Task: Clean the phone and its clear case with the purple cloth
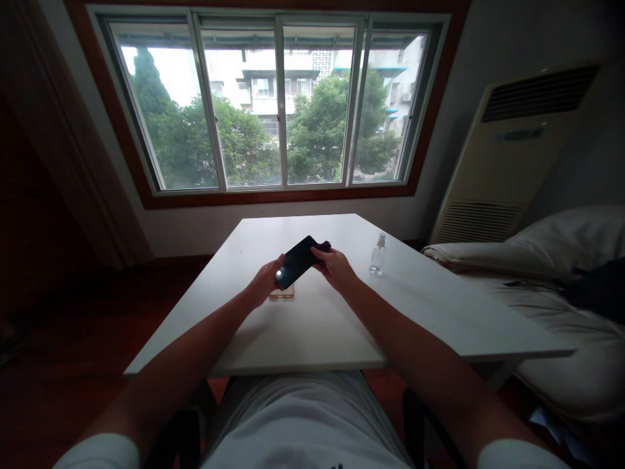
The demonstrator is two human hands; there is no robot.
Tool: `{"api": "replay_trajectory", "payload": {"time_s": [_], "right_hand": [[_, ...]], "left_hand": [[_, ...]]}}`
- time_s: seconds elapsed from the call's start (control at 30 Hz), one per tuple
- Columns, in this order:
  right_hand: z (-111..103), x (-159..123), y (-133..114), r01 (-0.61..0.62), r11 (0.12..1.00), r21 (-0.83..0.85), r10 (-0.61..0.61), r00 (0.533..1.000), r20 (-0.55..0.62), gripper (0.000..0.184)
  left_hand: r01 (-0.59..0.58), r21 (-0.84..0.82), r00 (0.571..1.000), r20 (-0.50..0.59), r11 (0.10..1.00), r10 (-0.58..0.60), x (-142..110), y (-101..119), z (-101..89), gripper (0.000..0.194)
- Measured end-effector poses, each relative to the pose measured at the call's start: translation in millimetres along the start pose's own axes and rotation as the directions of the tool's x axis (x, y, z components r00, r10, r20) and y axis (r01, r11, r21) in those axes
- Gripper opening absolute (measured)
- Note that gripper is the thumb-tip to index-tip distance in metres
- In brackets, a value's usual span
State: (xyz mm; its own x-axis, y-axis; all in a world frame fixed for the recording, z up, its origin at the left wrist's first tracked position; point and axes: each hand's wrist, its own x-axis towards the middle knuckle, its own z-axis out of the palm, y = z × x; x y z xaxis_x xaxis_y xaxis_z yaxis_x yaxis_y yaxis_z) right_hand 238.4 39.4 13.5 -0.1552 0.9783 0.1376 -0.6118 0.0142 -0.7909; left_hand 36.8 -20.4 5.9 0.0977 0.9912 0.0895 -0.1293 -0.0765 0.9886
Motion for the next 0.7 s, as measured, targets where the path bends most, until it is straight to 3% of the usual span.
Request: {"api": "replay_trajectory", "payload": {"time_s": [0.1,0.2,0.27,0.5,0.6,0.7], "right_hand": [[-2,4,2,0.038,0.997,0.07,-0.038,0.999,-0.013,0.025],[-3,5,4,0.068,0.989,0.13,-0.066,0.998,-0.02,0.023],[-2,5,4,0.079,0.985,0.154,-0.079,0.997,-0.008,0.023],[0,-2,2,0.084,0.996,0.009,-0.085,0.992,0.095,0.04],[0,0,5,0.113,0.991,-0.068,-0.108,0.992,0.066,0.044],[-2,5,12,0.201,0.962,-0.186,-0.204,0.979,0.004,0.043]], "left_hand": [[0.109,-0.049,0.977,0.191,0.993,-0.098,-7,2,5.8,0.058],[0.162,-0.024,0.901,0.412,0.987,-0.138,-17,6,10.3,0.056],[0.164,-0.006,0.879,0.454,0.986,-0.144,-21,7,12.2,0.052],[0.121,0.063,0.952,0.277,0.991,-0.134,-17,2,12.3,0.049],[0.078,0.194,0.993,0.073,0.978,-0.094,-10,-3,10.5,0.052],[0.01,0.379,0.994,-0.105,0.925,0.032,-6,-9,9.1,0.05]]}}
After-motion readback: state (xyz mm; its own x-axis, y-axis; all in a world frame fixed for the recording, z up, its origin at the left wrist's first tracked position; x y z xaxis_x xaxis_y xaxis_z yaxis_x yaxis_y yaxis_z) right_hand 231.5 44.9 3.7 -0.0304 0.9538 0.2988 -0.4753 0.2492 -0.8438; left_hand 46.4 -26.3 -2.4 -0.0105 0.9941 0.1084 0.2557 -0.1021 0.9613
